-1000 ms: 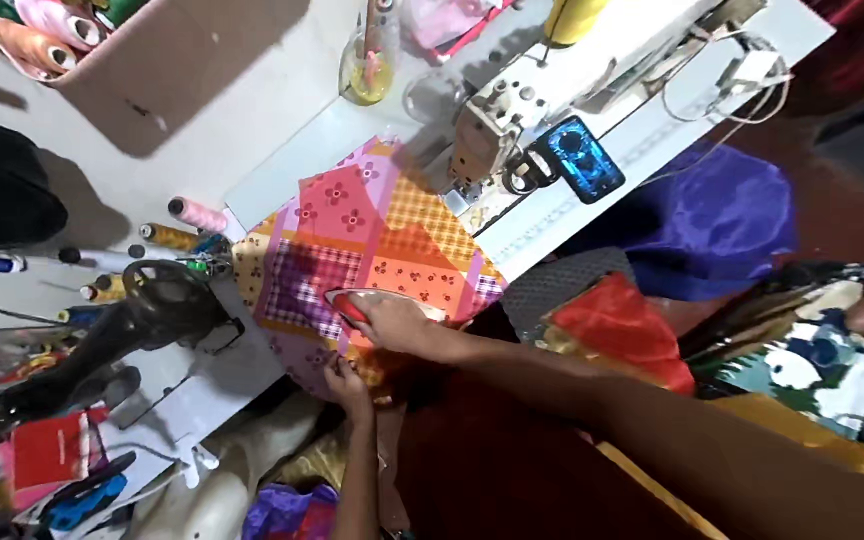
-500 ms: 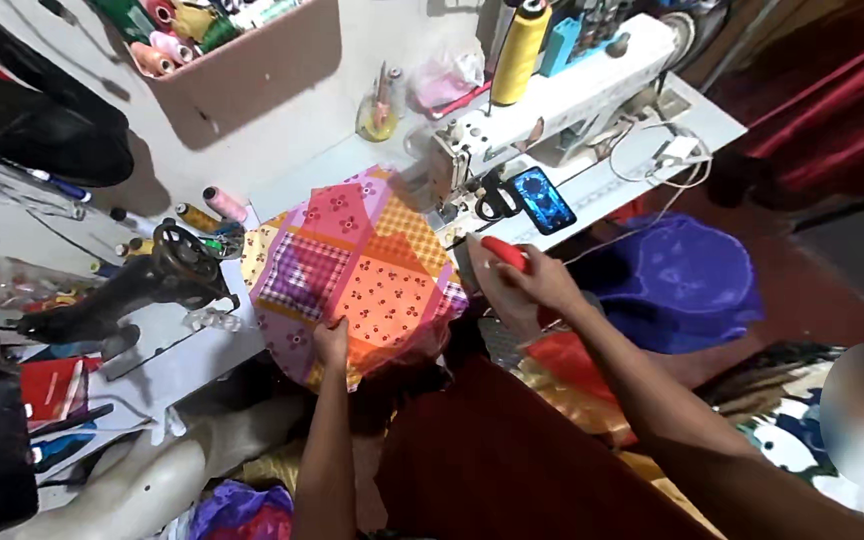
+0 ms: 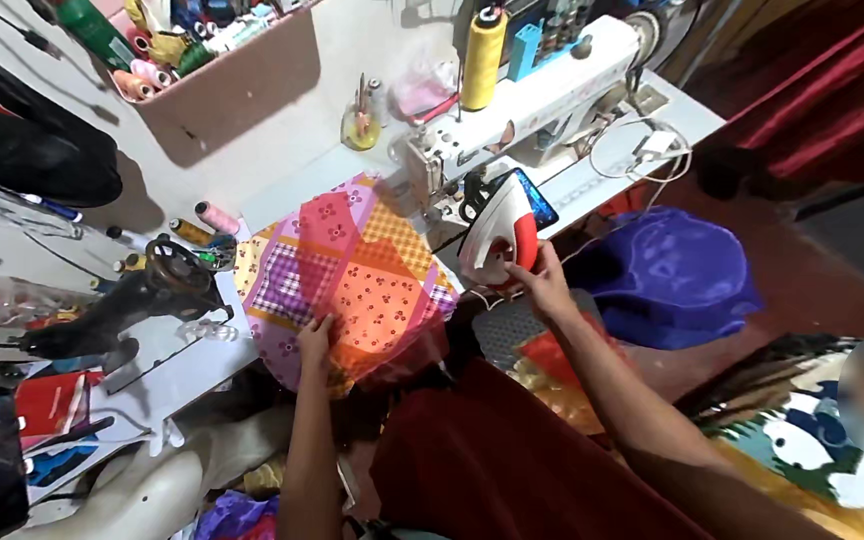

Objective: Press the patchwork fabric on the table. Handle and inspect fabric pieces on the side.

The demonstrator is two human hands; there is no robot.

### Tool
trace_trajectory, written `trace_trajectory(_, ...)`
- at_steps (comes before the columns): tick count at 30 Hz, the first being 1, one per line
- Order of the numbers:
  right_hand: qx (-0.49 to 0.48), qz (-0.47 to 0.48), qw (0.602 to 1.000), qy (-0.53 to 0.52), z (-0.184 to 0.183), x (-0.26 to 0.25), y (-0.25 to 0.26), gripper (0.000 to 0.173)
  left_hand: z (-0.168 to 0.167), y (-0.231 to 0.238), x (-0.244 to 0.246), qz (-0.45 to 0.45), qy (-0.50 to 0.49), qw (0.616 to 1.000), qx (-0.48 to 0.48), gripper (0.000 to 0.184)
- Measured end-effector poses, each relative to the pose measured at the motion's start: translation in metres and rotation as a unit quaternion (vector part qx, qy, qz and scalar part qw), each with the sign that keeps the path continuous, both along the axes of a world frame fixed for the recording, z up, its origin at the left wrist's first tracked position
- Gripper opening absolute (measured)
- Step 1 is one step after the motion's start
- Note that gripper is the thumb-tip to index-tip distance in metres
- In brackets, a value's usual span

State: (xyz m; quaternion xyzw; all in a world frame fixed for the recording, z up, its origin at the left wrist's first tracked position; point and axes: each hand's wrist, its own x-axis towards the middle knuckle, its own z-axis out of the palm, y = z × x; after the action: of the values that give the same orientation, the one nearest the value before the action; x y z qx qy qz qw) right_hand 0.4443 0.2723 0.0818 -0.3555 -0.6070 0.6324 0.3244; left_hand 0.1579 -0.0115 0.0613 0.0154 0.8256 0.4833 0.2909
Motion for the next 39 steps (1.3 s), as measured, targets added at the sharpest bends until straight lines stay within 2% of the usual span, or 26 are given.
trace_trajectory(5,0.004,-0.023,0.998,0.057,-0.028,-0.02,0.009,0.047,0.01,-0.031,0.03,0.049,-0.083,0.994,0.059,0.031)
trace_trajectory(9,0.019,-0.024,0.998,0.047,-0.034,-0.028,0.014,0.05,0.01,-0.05,0.045,0.062,-0.106,0.988,0.098,0.03)
trace_trajectory(17,0.054,-0.032,0.998,-0.026,-0.048,-0.024,0.004,0.061,-0.002,-0.06,0.065,-0.014,-0.17,0.985,0.027,0.03)
trace_trajectory(19,0.069,-0.069,0.993,-0.061,-0.053,-0.017,-0.004,0.069,-0.01,-0.058,0.072,-0.01,-0.17,0.985,0.016,0.028)
trace_trajectory(21,0.066,-0.101,0.986,-0.114,-0.061,-0.007,-0.029,0.067,-0.011,-0.06,0.078,-0.001,-0.163,0.986,0.034,0.029)
trace_trajectory(24,0.069,0.008,0.976,-0.206,-0.062,-0.014,-0.076,0.057,-0.005,-0.062,0.089,0.022,-0.157,0.985,0.07,0.029)
trace_trajectory(26,0.085,0.067,0.965,-0.24,-0.062,-0.036,-0.095,0.06,-0.001,-0.066,0.097,0.025,-0.165,0.983,0.079,0.028)
trace_trajectory(27,0.077,0.066,0.962,-0.252,-0.063,-0.047,-0.102,0.063,0.003,-0.069,0.103,0.025,-0.176,0.98,0.088,0.027)
trace_trajectory(30,-0.027,0.083,0.961,-0.261,-0.075,-0.063,-0.112,0.065,0.021,-0.085,0.121,0.043,-0.205,0.969,0.13,0.026)
trace_trajectory(32,-0.094,0.16,0.955,-0.231,-0.084,-0.065,-0.119,0.059,0.028,-0.107,0.133,0.064,-0.211,0.958,0.186,0.023)
trace_trajectory(33,-0.133,0.214,0.943,-0.217,-0.085,-0.064,-0.127,0.059,0.03,-0.121,0.141,0.078,-0.215,0.951,0.208,0.02)
trace_trajectory(36,-0.302,0.333,0.867,-0.214,-0.075,-0.066,-0.175,0.072,0.033,-0.174,0.168,0.119,-0.233,0.932,0.251,0.018)
trace_trajectory(38,-0.362,0.421,0.807,-0.201,-0.075,-0.061,-0.219,0.069,0.037,-0.218,0.189,0.157,-0.24,0.92,0.268,0.021)
trace_trajectory(39,-0.38,0.457,0.78,-0.193,-0.072,-0.054,-0.245,0.061,0.04,-0.242,0.203,0.179,-0.233,0.915,0.276,0.021)
